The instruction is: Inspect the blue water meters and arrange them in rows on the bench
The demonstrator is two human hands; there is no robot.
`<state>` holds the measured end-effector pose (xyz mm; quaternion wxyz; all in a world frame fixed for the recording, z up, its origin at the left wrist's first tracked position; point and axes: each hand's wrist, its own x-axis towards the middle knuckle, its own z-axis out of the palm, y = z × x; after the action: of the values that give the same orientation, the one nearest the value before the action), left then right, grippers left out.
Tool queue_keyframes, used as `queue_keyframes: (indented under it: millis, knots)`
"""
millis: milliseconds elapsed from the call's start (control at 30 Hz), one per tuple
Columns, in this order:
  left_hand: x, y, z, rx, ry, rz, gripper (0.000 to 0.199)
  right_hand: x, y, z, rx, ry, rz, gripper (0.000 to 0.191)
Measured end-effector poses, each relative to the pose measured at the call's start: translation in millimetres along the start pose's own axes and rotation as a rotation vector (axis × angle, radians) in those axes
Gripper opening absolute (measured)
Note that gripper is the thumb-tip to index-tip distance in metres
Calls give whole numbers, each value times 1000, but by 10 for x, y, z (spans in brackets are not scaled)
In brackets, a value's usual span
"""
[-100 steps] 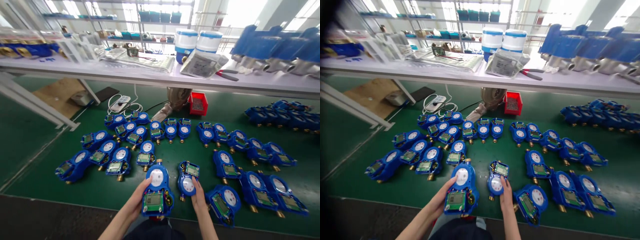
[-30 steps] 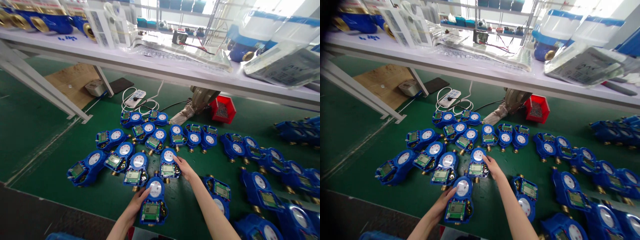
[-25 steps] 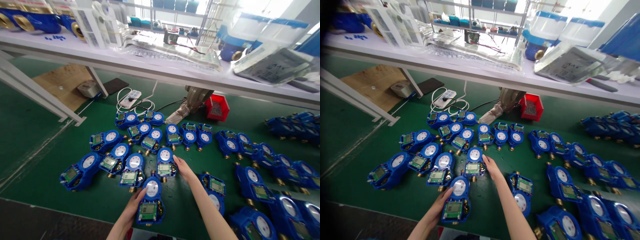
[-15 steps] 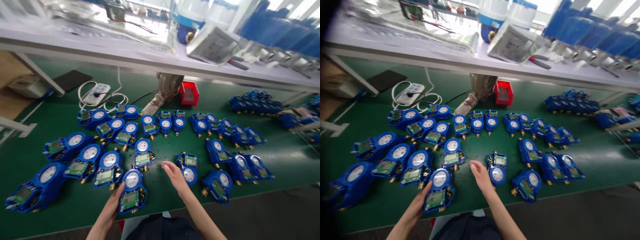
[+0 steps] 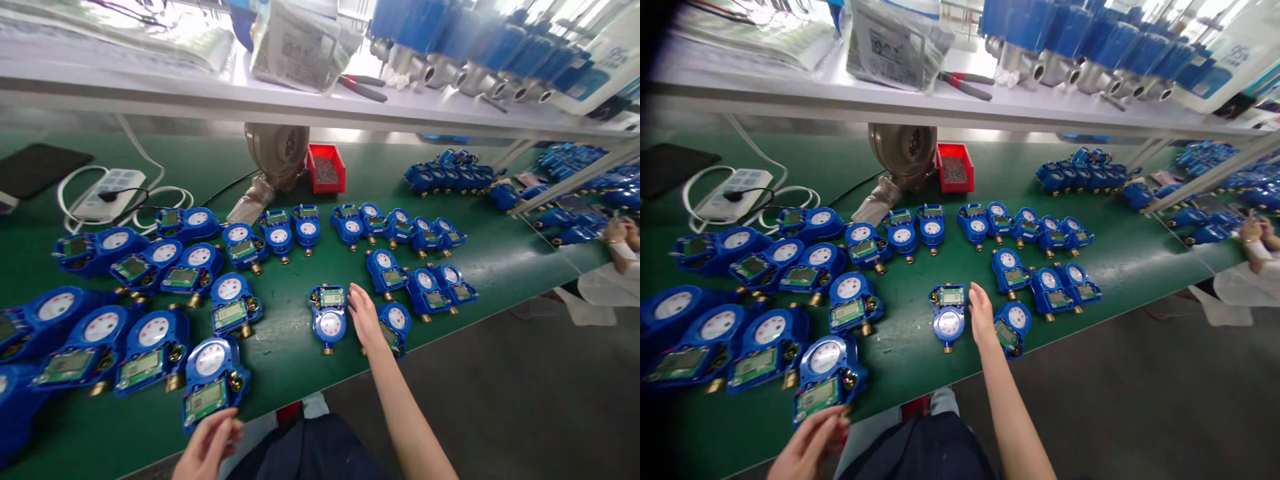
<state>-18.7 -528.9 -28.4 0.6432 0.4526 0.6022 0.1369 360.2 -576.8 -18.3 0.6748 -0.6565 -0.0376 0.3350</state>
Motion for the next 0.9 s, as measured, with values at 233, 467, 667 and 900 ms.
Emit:
queue_keyframes:
  millis: [233, 467, 667, 900]
  knots:
    - [515, 666, 1575, 122, -361, 198, 54, 296, 14, 10, 44, -221, 219, 43]
    - [971, 592, 1897, 272, -320, 330, 49, 326, 29, 26, -3, -238, 181, 40]
    - [1015, 593, 1903, 276, -322, 318, 49, 336, 47, 14, -17, -243, 170, 39]
    - [1034, 576, 1896, 253, -334, 304, 49, 345, 51, 14, -28, -243, 169, 37]
